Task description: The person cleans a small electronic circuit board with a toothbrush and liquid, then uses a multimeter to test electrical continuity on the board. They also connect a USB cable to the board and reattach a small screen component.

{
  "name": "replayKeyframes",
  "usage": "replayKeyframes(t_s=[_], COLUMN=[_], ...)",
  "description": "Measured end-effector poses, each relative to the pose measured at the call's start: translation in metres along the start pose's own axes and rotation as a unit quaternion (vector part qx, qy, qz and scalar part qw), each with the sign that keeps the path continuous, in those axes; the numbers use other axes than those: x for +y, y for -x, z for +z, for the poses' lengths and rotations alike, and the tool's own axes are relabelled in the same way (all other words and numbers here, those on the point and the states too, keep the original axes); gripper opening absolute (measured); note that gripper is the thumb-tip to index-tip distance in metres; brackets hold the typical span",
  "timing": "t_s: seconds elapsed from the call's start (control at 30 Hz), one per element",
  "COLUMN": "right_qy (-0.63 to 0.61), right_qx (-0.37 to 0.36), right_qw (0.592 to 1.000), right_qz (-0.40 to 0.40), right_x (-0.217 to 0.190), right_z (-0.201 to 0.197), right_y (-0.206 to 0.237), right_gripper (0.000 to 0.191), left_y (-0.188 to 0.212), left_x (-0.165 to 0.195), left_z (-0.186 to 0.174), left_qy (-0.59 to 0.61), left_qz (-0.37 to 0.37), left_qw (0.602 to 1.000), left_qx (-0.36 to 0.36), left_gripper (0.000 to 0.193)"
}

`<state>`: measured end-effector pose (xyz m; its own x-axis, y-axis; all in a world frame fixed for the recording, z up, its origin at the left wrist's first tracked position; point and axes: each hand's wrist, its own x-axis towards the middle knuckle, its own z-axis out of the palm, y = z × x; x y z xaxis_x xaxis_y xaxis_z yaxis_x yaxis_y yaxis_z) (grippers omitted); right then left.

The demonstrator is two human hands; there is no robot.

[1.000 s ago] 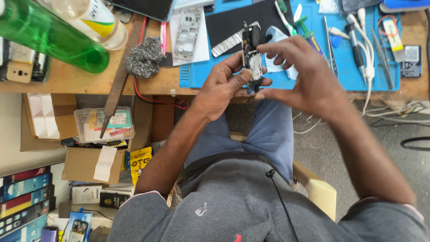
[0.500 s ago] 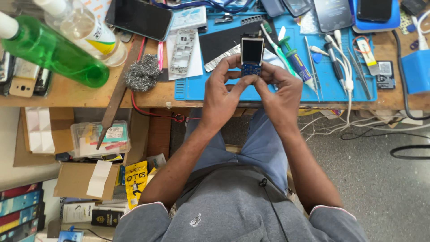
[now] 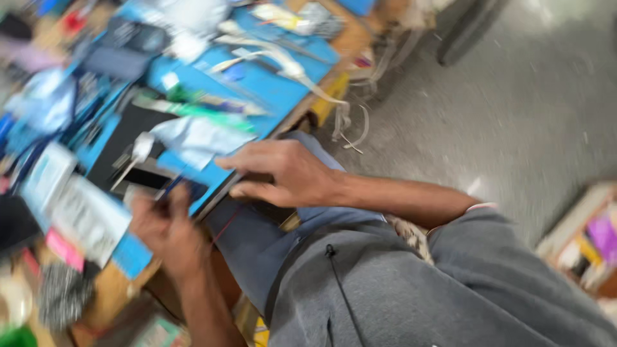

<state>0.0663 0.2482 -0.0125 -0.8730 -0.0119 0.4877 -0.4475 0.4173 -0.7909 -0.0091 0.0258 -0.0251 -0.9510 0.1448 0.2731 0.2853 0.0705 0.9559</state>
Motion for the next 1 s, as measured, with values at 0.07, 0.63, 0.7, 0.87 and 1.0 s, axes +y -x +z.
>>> replayKeyframes(t_s=[0.07,0.63,0.7,0.87,1.0], right_qy=[0.006,0.182,0.283,0.324,0.292], right_qx=[0.019,0.204,0.19,0.129,0.095], right_qw=[0.999,0.92,0.904,0.877,0.826], right_qz=[-0.039,0.28,0.257,0.33,0.473], right_x=[0.018,0.229,0.232,0.234,0.22], right_z=[-0.034,-0.134,-0.134,-0.139,-0.146], right_y=[0.037,0.105,0.098,0.139,0.219], right_gripper=[0.028,0.039,0.022,0.019,0.025], left_y=[0.004,0.053,0.058,0.065,0.068], left_x=[0.005,0.02,0.024,0.02,0.014], left_z=[-0.007,0.014,0.014,0.002,0.0], left_qy=[0.047,0.066,0.068,0.047,0.068], left_qz=[0.017,-0.001,-0.019,0.001,-0.018], left_qw=[0.999,0.997,0.997,0.999,0.997], left_qx=[0.018,-0.033,-0.023,-0.016,-0.024], left_gripper=[0.025,0.028,0.027,0.024,0.025])
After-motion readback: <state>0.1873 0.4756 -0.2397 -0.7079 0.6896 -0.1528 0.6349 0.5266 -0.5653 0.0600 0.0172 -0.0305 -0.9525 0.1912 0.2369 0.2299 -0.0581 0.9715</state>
